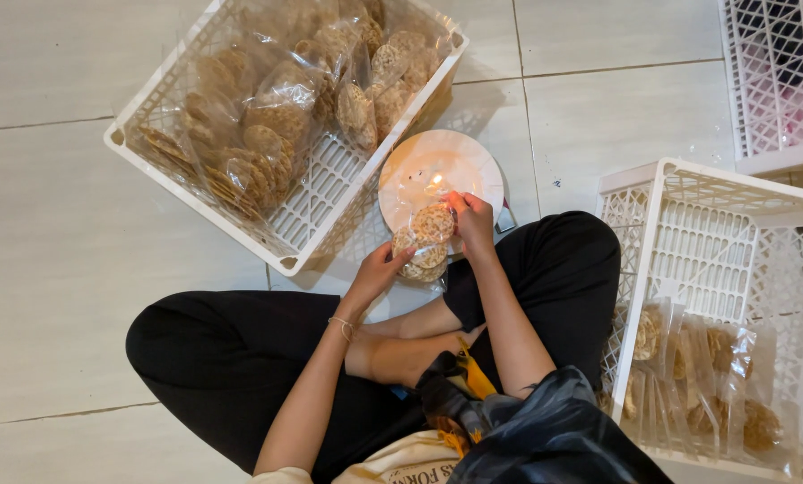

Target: Sealing plastic bags of snacks using a candle flame while sitting on the floor.

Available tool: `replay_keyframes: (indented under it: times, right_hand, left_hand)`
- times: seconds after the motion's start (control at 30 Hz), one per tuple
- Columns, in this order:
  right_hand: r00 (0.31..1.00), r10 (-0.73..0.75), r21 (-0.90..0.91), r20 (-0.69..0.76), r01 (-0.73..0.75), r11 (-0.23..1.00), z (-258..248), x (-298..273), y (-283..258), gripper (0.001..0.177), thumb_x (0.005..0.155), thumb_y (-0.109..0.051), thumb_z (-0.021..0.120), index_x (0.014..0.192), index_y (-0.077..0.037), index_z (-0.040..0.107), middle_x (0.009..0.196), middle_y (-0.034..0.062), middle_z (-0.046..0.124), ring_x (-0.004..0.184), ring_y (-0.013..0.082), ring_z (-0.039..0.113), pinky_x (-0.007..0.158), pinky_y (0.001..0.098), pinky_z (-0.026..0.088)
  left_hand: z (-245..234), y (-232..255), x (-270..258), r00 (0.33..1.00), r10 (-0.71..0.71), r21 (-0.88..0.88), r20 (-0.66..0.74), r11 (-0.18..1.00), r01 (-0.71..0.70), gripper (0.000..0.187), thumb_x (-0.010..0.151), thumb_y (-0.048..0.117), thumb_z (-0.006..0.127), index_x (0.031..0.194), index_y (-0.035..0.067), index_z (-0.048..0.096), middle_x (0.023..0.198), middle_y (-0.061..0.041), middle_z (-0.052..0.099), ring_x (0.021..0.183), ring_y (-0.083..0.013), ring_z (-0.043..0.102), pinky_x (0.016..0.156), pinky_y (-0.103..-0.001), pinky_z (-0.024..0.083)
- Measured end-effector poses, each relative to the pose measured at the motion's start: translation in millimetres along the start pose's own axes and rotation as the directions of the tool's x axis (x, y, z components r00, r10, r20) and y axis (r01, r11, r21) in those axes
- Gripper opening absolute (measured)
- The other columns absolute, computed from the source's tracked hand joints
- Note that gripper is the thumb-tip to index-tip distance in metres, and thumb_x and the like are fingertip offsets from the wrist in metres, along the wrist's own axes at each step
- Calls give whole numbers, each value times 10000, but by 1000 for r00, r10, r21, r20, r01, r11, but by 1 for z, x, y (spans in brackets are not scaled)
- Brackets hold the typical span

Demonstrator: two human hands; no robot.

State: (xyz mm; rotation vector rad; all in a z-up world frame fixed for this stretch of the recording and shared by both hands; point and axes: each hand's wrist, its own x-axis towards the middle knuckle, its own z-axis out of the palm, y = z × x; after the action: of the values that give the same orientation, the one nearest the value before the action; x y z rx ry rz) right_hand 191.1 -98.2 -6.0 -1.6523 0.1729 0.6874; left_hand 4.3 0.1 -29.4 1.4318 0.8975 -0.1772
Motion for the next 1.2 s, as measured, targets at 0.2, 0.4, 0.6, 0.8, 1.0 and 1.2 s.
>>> replay_keyframes:
  times: [0.2, 0.4, 0.6, 0.8, 1.0, 1.2]
  right_hand:
    - [1000, -8, 10, 5, 8, 1000, -4, 4, 4, 226, 980, -220, 663, 959, -22, 769, 705, 77, 622, 591, 136, 647, 535, 291, 619]
    - [1000, -7, 23, 11, 7, 1000, -8, 6, 7, 235, 986, -221, 652, 973, -22, 775, 730, 88, 643, 606, 156, 673, 537, 302, 620]
    - [1000, -5, 27, 7, 4, 1000, -12, 8, 12, 245, 999, -234, 646, 1002, -26, 775, 771, 99, 683, 630, 164, 692, 545, 312, 627]
    - [1000, 11, 36, -8, -11, 999, -15, 8, 16, 248, 1001, -235, 637, 1012, -28, 772, 769, 83, 681, 634, 167, 702, 552, 315, 634]
    - [1000, 9, 26, -18, -8, 1000, -18, 8, 16, 244, 999, -239, 642, 1019, -37, 777, 756, 86, 683, 640, 192, 717, 553, 340, 636]
    - [999, 12, 29, -36, -11, 1000, -21, 9, 19, 236, 995, -233, 650, 1019, -33, 772, 723, 69, 644, 626, 171, 696, 556, 346, 636]
  left_hand:
    - [0, 0, 0, 1000, 9, 7, 0, 1000, -9, 508, 877, 585, 758, 1059, 111, 744, 986, -128, 744, 1017, -252, 698, 879, -386, 546]
    - [2, -8, 7, 1000, 20, 25, -6, 999, -20, 487, 887, 581, 749, 1012, 110, 736, 941, -119, 731, 968, -242, 693, 846, -376, 542]
    - [4, -3, 4, 999, 35, -4, 4, 999, -35, 463, 894, 561, 752, 985, 108, 725, 900, -97, 710, 905, -217, 677, 798, -354, 542]
    - [5, 9, -5, 999, 35, -13, 12, 999, -35, 470, 900, 563, 742, 975, 100, 717, 878, -85, 690, 883, -208, 671, 766, -343, 544]
    - [6, -6, 5, 999, 32, -41, 24, 999, -31, 509, 891, 573, 754, 1022, 83, 723, 876, -89, 675, 866, -202, 661, 736, -321, 559]
    - [6, 0, 0, 998, 42, -49, 39, 998, -40, 553, 889, 586, 748, 1021, 50, 718, 876, -113, 671, 870, -228, 675, 732, -334, 561]
